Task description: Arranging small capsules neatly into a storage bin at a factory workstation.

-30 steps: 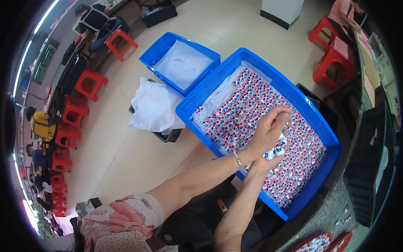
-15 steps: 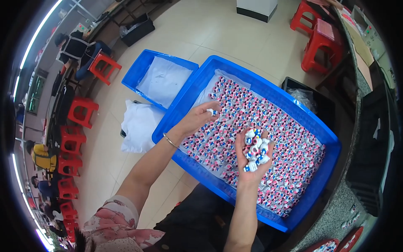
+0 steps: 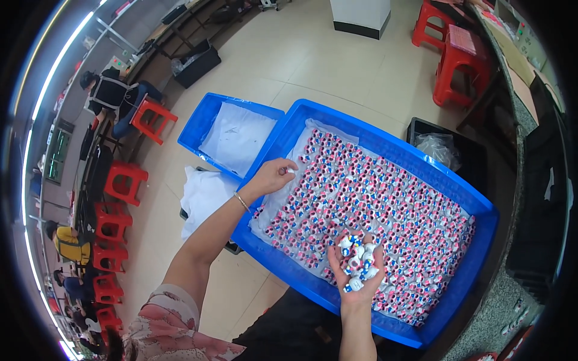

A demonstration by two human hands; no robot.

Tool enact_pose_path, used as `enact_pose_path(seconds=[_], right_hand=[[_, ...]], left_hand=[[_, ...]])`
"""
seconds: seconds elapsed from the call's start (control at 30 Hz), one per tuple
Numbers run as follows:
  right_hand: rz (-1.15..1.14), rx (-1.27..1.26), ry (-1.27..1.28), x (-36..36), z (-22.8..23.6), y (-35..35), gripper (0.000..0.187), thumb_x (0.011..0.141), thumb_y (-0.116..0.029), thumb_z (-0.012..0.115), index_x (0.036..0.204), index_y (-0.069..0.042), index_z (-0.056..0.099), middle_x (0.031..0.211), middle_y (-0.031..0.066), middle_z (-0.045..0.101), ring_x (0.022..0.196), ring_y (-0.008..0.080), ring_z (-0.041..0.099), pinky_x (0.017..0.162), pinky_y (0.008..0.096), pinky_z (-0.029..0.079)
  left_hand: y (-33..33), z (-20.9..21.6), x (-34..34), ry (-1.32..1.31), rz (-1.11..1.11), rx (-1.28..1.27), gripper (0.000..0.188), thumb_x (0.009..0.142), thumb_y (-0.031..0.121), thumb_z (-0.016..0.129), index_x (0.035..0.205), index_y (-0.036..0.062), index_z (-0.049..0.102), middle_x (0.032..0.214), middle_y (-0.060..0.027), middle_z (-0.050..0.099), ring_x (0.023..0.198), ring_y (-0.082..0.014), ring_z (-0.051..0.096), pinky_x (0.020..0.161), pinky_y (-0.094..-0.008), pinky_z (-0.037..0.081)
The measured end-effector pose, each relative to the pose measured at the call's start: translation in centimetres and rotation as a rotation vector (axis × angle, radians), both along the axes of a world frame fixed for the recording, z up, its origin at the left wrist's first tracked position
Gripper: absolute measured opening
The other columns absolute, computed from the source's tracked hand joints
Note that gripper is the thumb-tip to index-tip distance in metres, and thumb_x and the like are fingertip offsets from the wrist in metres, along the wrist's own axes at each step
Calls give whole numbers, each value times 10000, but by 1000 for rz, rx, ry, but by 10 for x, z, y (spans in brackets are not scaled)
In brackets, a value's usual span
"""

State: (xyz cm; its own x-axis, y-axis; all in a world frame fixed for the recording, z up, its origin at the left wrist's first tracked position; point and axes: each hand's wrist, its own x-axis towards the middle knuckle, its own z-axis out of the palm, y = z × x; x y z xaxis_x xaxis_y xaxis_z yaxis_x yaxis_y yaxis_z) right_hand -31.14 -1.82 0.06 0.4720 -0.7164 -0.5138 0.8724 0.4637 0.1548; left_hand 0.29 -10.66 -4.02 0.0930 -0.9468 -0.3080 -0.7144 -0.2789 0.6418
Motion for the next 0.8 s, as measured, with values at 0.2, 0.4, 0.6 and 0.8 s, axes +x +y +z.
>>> enact_pose_path(seconds=[0.2, 0.4, 0.6, 0.8], right_hand=[[46, -8, 18, 7, -12, -3, 366, 952, -425, 497, 1109, -125, 635, 1188, 156, 605, 1158, 358, 553, 961, 587, 452], [61, 41, -30, 16, -8, -4, 338, 968, -388, 462, 1100, -123, 626, 1186, 147, 607, 1186, 366, 539, 962, 603, 449], [75, -14, -26, 15, -15, -7, 325, 972, -359, 451, 1098, -105, 609, 1202, 151, 602, 1202, 372, 529, 1000, 604, 416], [113, -11, -9, 33, -22, -16, 327, 961, -358, 478, 1145, -119, 605, 1198, 180, 604, 1140, 388, 561, 1010, 580, 412]], left_hand=[[-4, -29, -6, 60, 92, -209, 251, 766, 138, 673, 1004, 62, 684, 913, -154, 607, 852, -296, 616, 790, -366, 494], [-15, -37, -7, -106, 119, -269, 168, 822, 147, 654, 963, 56, 641, 861, -146, 589, 790, -301, 597, 710, -404, 469], [-25, -60, -13, -190, 74, -384, 185, 824, 180, 668, 961, 60, 638, 843, -144, 592, 745, -305, 604, 675, -403, 476], [-7, -5, -27, -210, 33, -560, 228, 805, 156, 696, 992, 43, 628, 1001, -154, 596, 728, -325, 629, 623, -401, 508]])
